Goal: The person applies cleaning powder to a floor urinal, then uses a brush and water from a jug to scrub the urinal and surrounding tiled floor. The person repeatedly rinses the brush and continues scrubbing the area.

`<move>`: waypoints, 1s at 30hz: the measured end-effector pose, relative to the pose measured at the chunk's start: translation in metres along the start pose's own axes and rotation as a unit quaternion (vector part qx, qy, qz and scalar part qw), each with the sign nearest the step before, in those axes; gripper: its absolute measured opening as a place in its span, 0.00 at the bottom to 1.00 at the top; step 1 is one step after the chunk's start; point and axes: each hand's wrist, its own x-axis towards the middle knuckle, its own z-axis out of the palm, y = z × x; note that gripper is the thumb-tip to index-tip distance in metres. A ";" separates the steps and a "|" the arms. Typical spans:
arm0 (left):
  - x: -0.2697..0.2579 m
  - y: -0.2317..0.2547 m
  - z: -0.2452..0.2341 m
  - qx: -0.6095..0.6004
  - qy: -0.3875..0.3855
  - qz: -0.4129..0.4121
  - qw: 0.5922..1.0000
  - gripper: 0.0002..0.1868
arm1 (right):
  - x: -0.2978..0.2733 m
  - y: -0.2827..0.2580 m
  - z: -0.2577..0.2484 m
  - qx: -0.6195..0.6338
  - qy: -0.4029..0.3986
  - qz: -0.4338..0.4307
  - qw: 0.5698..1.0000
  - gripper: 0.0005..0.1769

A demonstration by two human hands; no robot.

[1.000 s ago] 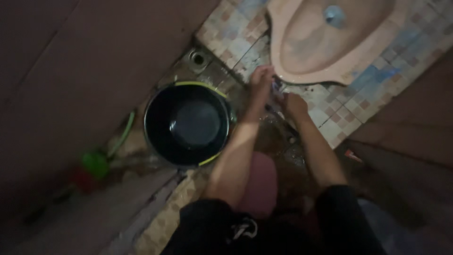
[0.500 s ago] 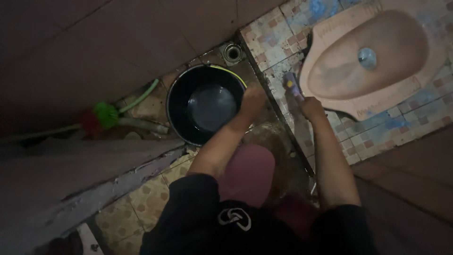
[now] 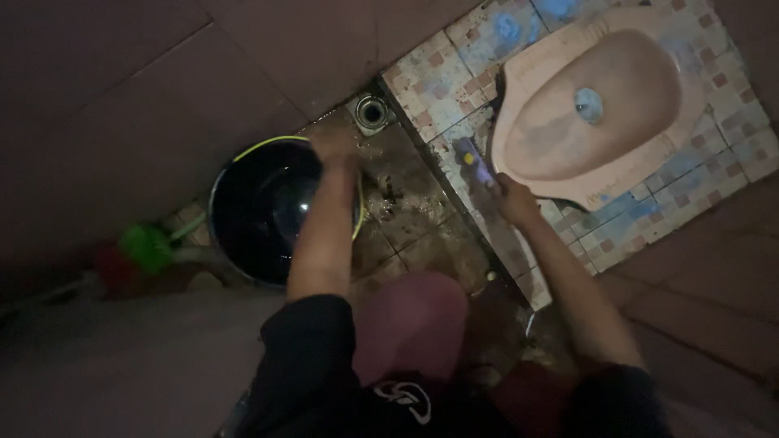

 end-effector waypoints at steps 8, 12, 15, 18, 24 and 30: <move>-0.015 -0.004 -0.031 0.103 -0.055 0.008 0.993 0.20 | -0.018 0.028 -0.002 0.005 -0.006 -0.137 0.991 0.20; -0.047 0.086 -0.074 -0.233 0.194 0.109 0.947 0.16 | -0.038 0.073 0.062 -0.007 -0.094 0.013 0.995 0.23; -0.102 0.122 -0.113 -0.395 0.239 0.155 0.874 0.13 | -0.023 0.075 0.122 0.118 -0.017 -0.072 0.990 0.27; -0.145 0.135 -0.131 -0.466 0.243 0.171 0.833 0.12 | 0.040 0.053 0.165 0.248 0.022 0.010 0.968 0.25; -0.145 0.123 -0.110 -0.498 0.194 0.168 0.828 0.12 | 0.135 0.024 0.165 0.327 0.043 0.013 0.944 0.15; -0.116 0.107 -0.082 -0.489 0.151 0.166 0.843 0.10 | 0.066 0.052 0.163 0.244 0.016 0.007 0.970 0.14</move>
